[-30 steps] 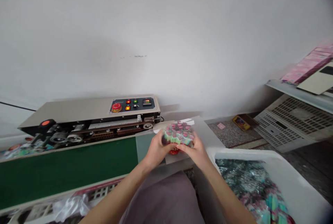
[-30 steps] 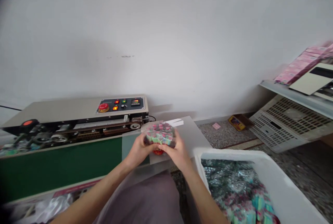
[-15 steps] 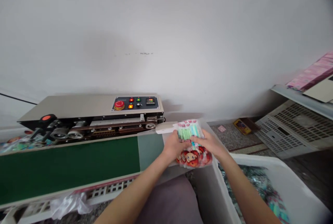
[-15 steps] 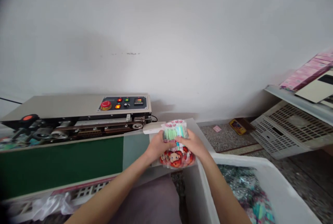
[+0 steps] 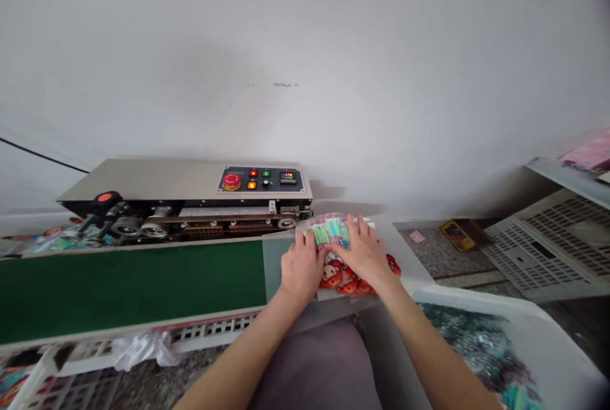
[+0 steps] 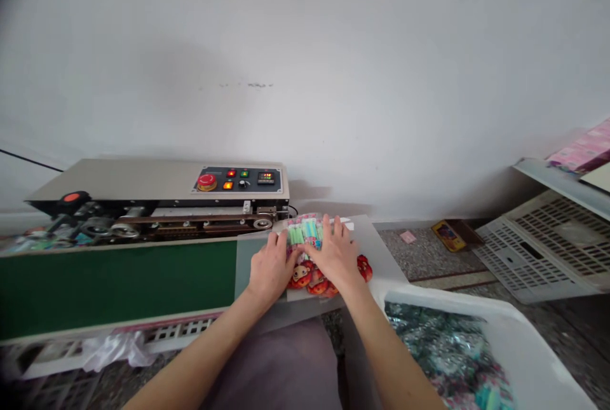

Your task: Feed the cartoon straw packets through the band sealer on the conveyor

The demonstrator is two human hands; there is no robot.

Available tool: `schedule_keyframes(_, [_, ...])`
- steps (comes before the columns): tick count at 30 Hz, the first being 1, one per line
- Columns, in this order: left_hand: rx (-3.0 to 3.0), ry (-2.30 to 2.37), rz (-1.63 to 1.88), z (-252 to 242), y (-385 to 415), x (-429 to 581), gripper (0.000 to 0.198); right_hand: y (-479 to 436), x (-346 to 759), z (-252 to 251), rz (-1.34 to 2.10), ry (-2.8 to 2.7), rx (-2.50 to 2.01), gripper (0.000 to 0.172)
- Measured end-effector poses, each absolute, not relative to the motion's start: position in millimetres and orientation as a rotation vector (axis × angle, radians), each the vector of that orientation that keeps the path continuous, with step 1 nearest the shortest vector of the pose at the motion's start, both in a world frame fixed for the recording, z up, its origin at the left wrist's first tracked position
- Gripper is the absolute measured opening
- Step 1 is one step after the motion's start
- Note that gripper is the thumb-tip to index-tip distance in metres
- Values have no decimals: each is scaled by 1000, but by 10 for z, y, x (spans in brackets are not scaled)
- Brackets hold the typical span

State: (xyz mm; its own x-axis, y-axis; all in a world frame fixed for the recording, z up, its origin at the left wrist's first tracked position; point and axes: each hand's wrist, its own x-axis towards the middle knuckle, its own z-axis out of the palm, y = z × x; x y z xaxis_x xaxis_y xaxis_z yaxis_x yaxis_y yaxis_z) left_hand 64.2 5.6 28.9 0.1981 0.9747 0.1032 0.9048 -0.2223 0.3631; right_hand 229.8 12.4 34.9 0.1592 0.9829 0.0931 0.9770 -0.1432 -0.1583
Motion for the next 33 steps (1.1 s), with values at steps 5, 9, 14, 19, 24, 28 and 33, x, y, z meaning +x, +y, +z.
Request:
schedule_keyframes(5, [2447,1740,595,268,39,487,41,100,2153,315,-111,-1964,-2235,74])
schedule_keyframes(9, [2635,1398,622,175,3,395,41,-2,2032,382,-304,-2006,-2121,60])
schedule_keyframes(14, [2541,1201,738,-38,-64,189,66,-99,1900,413,-202,-2396,-1762,44])
schedule_keyframes(19, [2583,1158,622,-62,-93,62,60,-114,1893,380,-289,-2322,-1900,42])
schedule_keyframes(24, [2715,1214,509,-25,-84,78,50,-127,1896,352,-407,-2271,-1989,45])
schedule_keyframes(28, [2763,1314,476,-86,-86,69,57,-147,1853,375,-473,-2286,-2006,51])
schedule_keyframes(33, [2809,1420,423,-101,-101,48,57,-175,1824,396,-371,-2529,-1817,56])
